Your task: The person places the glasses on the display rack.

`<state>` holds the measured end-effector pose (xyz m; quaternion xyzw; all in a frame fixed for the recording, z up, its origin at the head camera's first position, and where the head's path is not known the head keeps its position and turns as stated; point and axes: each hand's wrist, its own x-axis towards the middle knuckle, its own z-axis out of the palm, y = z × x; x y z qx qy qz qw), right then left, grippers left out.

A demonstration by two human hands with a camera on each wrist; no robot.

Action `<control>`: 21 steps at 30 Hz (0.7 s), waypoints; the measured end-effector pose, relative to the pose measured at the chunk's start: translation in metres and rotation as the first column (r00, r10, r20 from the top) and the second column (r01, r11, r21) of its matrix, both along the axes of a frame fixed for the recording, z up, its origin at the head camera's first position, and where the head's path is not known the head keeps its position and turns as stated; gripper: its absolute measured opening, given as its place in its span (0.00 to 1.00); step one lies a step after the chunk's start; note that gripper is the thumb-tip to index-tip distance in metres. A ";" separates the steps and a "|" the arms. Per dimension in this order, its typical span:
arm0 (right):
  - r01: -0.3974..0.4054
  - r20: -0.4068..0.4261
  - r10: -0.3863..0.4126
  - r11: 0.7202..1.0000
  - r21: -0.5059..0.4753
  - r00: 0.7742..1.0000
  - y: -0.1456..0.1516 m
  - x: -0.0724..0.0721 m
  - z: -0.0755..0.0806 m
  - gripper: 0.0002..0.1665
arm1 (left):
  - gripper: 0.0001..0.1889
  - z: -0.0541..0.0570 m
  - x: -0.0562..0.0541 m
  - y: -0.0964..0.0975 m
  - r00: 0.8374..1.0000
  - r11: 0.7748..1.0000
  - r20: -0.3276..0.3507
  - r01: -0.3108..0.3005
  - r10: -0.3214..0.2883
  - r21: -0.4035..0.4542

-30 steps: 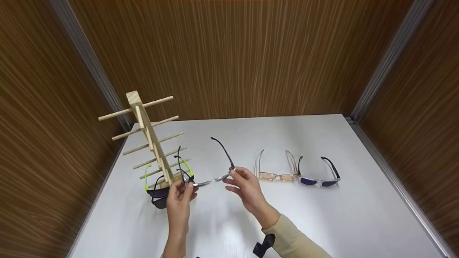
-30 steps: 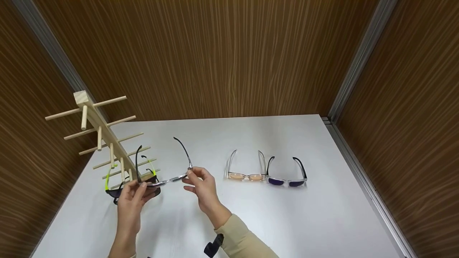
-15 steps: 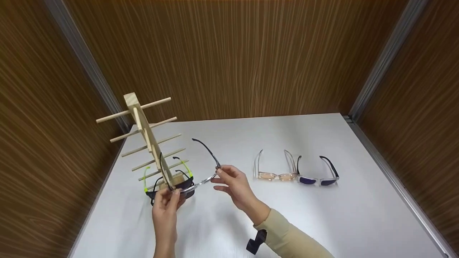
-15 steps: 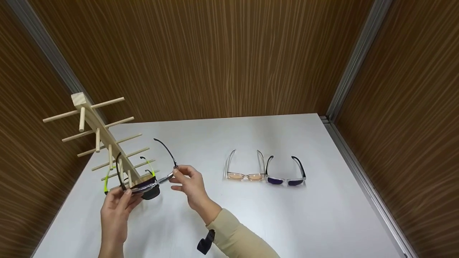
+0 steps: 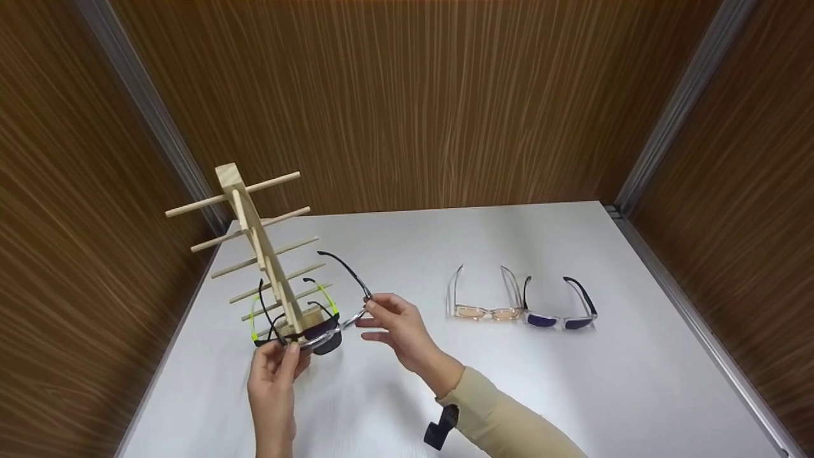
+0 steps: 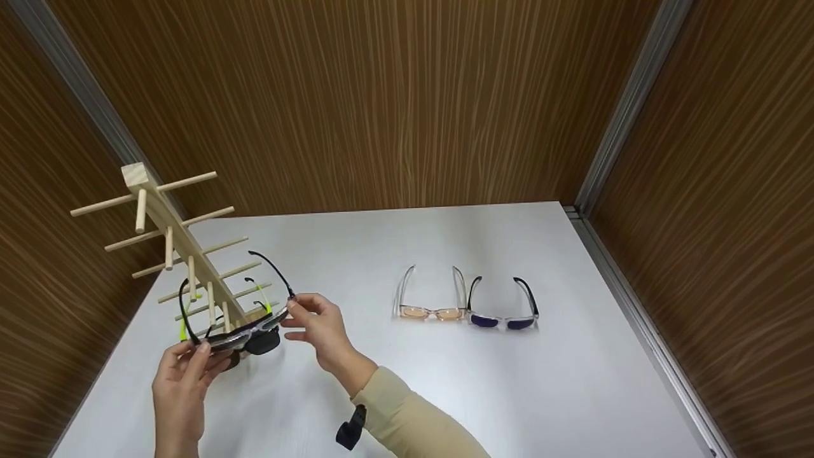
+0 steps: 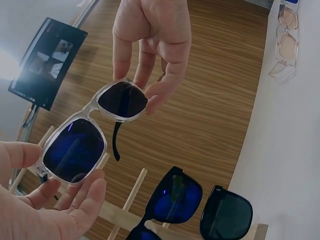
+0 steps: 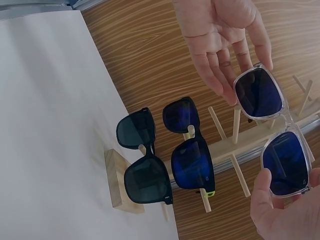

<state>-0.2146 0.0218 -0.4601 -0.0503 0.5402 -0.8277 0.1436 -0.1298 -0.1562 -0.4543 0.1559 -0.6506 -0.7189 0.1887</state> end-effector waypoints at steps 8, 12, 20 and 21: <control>-0.018 0.009 0.018 0.999 0.028 1.000 -0.017 -0.002 0.006 0.18 | 0.15 0.004 0.000 -0.016 0.998 0.997 -0.013 -0.062 0.061 -0.036; -0.014 0.013 0.014 0.999 0.043 1.000 -0.024 -0.005 0.008 0.15 | 0.18 0.006 -0.003 -0.023 0.996 0.996 -0.015 -0.084 0.083 -0.042; 0.010 0.026 -0.011 0.999 0.046 1.000 -0.037 -0.013 0.011 0.14 | 0.15 0.007 -0.013 -0.036 0.993 0.991 0.006 -0.120 0.121 -0.056; 0.008 0.029 -0.009 0.999 0.049 1.000 -0.038 -0.013 0.011 0.14 | 0.15 0.006 -0.013 -0.038 0.992 0.990 0.007 -0.126 0.127 -0.059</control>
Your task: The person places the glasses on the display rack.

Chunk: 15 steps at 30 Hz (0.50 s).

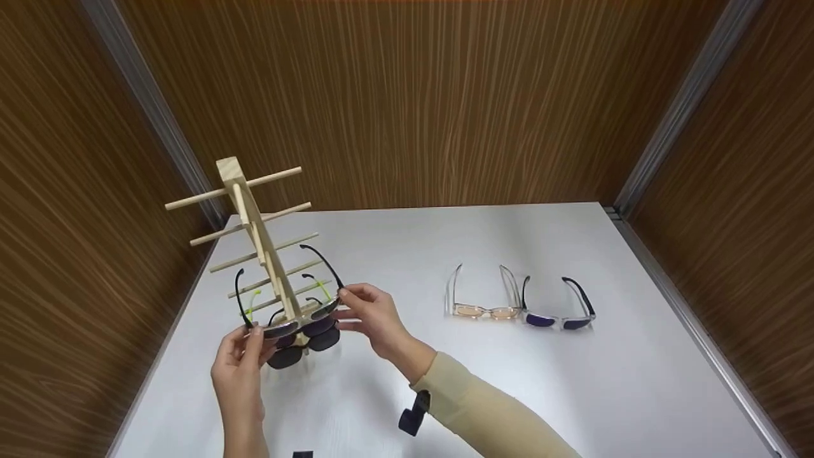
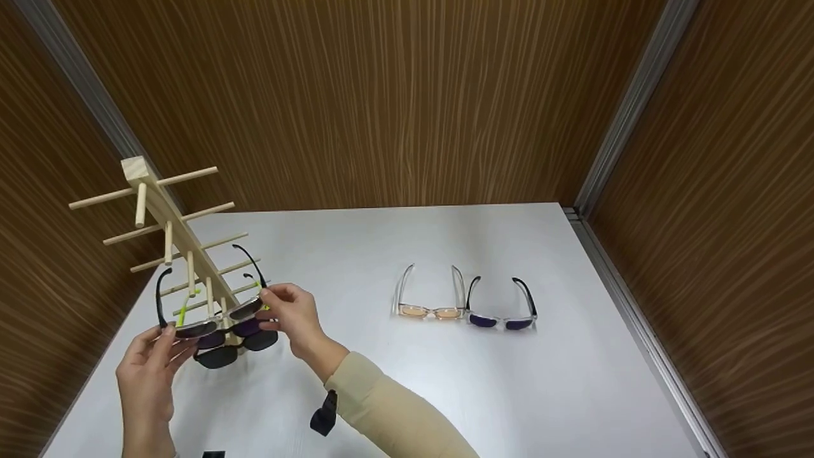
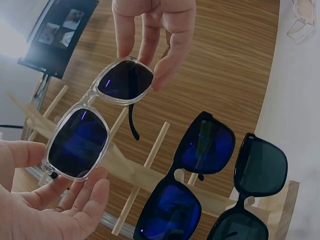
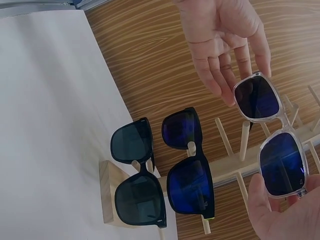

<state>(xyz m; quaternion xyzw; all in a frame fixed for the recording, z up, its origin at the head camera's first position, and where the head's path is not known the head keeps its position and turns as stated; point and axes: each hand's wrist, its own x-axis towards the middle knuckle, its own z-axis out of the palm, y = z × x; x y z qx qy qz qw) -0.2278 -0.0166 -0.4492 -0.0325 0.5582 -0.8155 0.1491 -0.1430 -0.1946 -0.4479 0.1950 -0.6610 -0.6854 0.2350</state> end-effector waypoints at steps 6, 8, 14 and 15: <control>-0.010 0.007 0.010 1.000 0.016 1.000 -0.008 -0.002 0.001 0.13 | 0.19 0.000 -0.005 -0.013 1.000 1.000 0.002 -0.015 0.015 -0.002; -0.011 0.002 0.011 1.000 0.019 1.000 -0.011 -0.003 0.000 0.13 | 0.19 -0.001 -0.006 -0.017 1.000 1.000 -0.003 -0.015 0.015 0.015; 0.001 -0.006 -0.001 1.000 0.030 1.000 -0.016 -0.006 -0.002 0.13 | 0.20 -0.004 -0.012 -0.023 1.000 0.995 -0.018 0.020 -0.018 0.103; 0.004 -0.004 -0.004 1.000 0.030 1.000 -0.017 -0.007 -0.003 0.13 | 0.21 -0.004 -0.013 -0.024 1.000 0.993 -0.016 0.026 -0.025 0.114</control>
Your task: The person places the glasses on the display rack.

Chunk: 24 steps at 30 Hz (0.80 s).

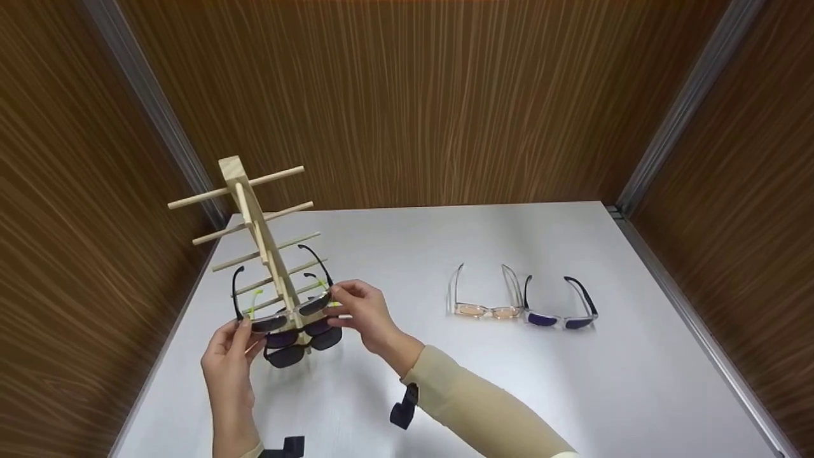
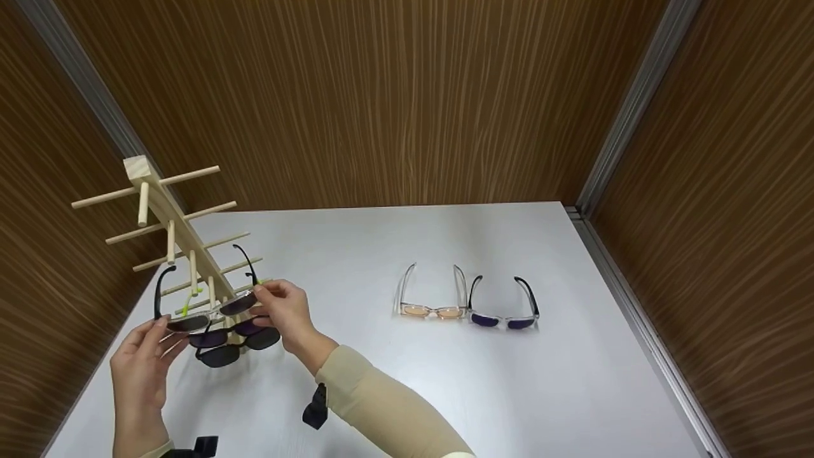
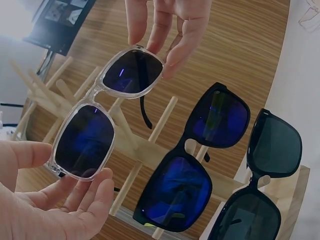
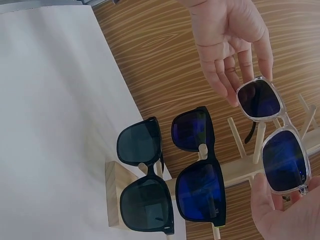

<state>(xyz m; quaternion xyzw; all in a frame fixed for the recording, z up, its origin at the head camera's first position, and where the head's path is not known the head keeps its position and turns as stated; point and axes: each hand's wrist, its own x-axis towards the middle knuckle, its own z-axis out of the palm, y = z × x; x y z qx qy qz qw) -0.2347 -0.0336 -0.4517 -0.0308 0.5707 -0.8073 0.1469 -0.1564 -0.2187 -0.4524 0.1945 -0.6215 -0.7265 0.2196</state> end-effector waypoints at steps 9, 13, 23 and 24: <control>-0.010 0.056 0.012 0.999 -0.042 0.998 -0.001 -0.003 -0.004 0.14 | 0.20 -0.008 -0.008 -0.005 0.999 1.000 0.033 0.013 -0.014 0.014; -0.023 0.048 0.025 0.999 -0.043 0.999 0.001 -0.002 -0.006 0.14 | 0.21 -0.011 -0.009 -0.007 0.999 1.000 0.051 0.020 -0.020 0.009; -0.041 0.051 0.042 0.999 -0.024 0.998 0.005 0.000 -0.008 0.16 | 0.23 -0.013 -0.006 -0.009 0.998 1.000 0.060 0.013 -0.014 0.020; -0.041 0.049 0.042 0.999 -0.025 0.998 0.005 0.000 -0.008 0.17 | 0.22 -0.013 -0.006 -0.009 0.999 0.999 0.052 0.009 -0.010 0.031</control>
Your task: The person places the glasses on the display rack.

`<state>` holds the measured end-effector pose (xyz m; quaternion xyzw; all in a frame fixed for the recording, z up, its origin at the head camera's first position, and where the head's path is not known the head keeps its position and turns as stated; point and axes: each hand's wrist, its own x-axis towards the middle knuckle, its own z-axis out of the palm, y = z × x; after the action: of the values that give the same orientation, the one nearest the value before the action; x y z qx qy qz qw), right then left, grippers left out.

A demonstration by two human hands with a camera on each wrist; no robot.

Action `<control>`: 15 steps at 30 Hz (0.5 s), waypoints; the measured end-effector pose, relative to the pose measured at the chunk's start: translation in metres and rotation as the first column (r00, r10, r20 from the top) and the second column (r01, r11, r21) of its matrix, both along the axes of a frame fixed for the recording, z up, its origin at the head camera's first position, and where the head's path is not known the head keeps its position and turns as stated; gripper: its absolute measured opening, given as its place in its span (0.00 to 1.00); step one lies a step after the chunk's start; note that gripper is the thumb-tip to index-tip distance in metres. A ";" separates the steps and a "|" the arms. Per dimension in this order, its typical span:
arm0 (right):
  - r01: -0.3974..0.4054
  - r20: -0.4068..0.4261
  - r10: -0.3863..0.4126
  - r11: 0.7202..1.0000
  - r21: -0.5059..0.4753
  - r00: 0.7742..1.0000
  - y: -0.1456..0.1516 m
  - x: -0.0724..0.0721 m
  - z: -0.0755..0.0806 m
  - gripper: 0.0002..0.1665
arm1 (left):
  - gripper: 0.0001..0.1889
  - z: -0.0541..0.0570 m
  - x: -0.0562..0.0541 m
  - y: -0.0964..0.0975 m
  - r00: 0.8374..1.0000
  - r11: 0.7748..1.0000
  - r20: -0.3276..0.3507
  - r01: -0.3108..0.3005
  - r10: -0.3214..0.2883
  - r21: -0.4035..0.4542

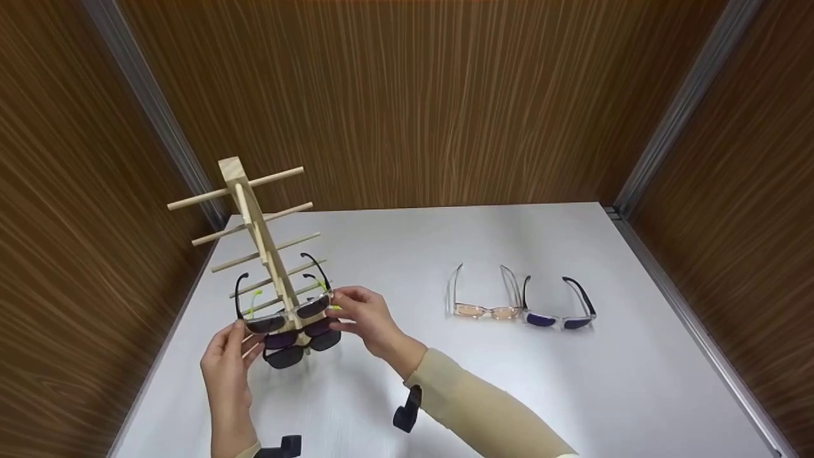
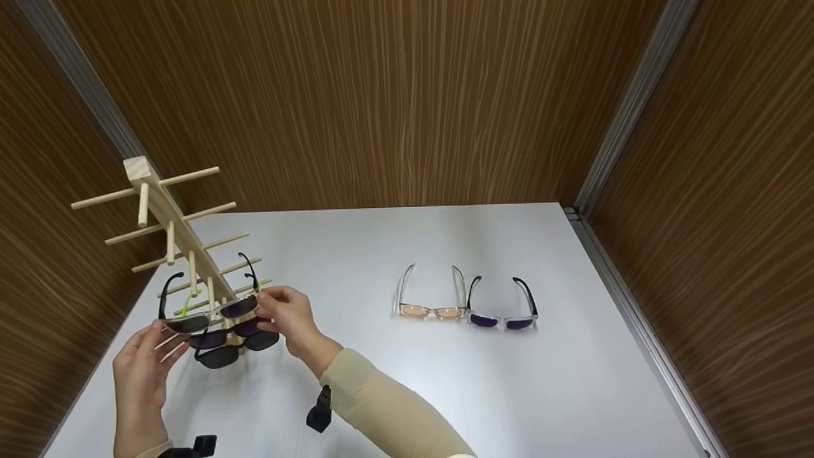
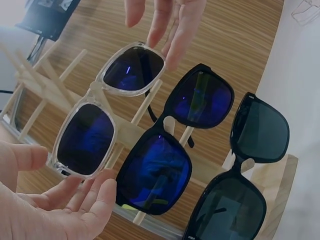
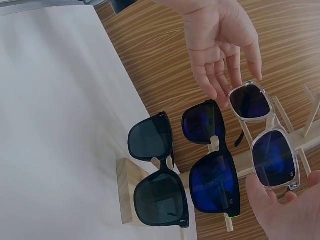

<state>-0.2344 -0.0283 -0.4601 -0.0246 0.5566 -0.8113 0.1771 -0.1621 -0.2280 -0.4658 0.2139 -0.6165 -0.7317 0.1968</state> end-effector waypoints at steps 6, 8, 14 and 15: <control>0.009 -0.011 -0.010 1.000 -0.010 1.000 0.006 -0.001 -0.002 0.16 | 0.20 -0.002 0.003 -0.001 0.999 0.999 -0.027 -0.016 0.017 0.034; 0.015 -0.014 -0.016 1.000 -0.012 1.000 0.009 -0.001 -0.003 0.16 | 0.21 -0.003 0.005 0.000 0.999 0.999 -0.017 -0.028 0.029 0.025; 0.014 -0.003 -0.014 1.000 -0.016 1.000 0.018 0.000 -0.012 0.16 | 0.23 -0.010 0.010 0.001 0.995 0.996 0.030 -0.092 0.091 0.003; 0.015 0.002 -0.015 1.000 -0.019 1.000 0.020 0.000 -0.013 0.16 | 0.24 -0.011 0.011 0.001 0.995 0.995 0.035 -0.095 0.095 0.007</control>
<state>-0.2348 -0.0087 -0.4733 -0.0214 0.5489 -0.8179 0.1713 -0.1510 -0.2265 -0.4772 0.2566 -0.6057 -0.7204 0.2198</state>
